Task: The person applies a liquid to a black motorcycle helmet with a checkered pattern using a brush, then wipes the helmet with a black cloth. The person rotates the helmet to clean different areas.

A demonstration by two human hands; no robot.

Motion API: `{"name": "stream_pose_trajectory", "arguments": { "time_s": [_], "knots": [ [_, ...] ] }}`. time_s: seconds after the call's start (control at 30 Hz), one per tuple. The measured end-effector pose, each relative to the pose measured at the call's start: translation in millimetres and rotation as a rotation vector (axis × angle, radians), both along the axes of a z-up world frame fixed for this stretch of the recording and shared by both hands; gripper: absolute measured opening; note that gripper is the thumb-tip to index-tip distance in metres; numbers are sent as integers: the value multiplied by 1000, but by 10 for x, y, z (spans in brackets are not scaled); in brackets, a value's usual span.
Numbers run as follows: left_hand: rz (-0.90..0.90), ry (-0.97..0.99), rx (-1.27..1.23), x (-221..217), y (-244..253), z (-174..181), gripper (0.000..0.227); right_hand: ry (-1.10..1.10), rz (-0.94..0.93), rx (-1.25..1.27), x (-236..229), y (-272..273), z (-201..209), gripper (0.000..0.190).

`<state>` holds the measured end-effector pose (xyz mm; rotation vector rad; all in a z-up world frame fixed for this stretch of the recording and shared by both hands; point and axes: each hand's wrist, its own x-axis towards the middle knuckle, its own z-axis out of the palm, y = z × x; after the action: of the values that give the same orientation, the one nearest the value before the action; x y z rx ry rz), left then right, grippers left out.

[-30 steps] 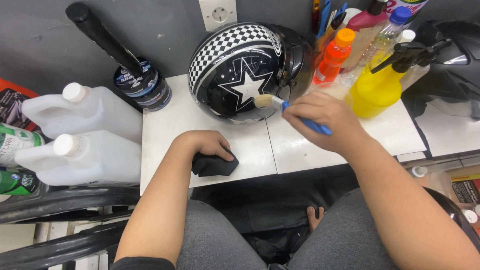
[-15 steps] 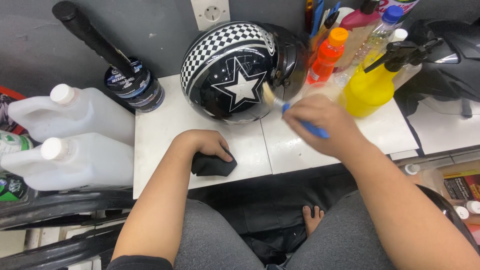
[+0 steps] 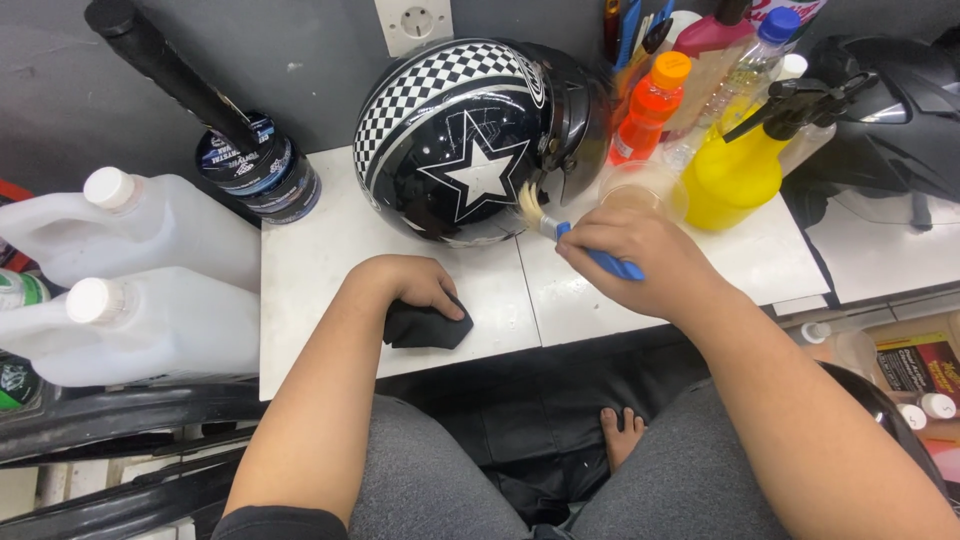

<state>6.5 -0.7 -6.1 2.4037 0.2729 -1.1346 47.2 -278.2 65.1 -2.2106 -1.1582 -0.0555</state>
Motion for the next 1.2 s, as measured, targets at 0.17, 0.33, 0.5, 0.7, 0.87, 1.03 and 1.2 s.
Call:
{"name": "stream_pose_trajectory", "arguments": {
  "time_s": [0.17, 0.33, 0.5, 0.7, 0.87, 1.03, 1.2],
  "knots": [
    [11, -6, 1, -6, 13, 32, 46, -116, -10, 127, 30, -47, -30, 7],
    [6, -19, 4, -17, 7, 5, 45, 60, 6, -23, 34, -9, -90, 9],
    [11, -44, 4, -23, 51, -87, 44, -121, 65, 148, 72, -49, -158, 7],
    [60, -84, -1, -84, 77, -110, 47, 209, -108, -197, 69, 16, -231, 16],
    [76, -153, -31, -143, 76, 74, 52, 160, -60, 58, 122, 62, -309, 11],
    [112, -203, -61, -234, 65, 212, 44, 198, -55, 211, 153, 159, -465, 8],
    [114, -196, -62, -276, 91, 192, 40, 264, -88, 285, 66, 223, -352, 10]
  ]
}}
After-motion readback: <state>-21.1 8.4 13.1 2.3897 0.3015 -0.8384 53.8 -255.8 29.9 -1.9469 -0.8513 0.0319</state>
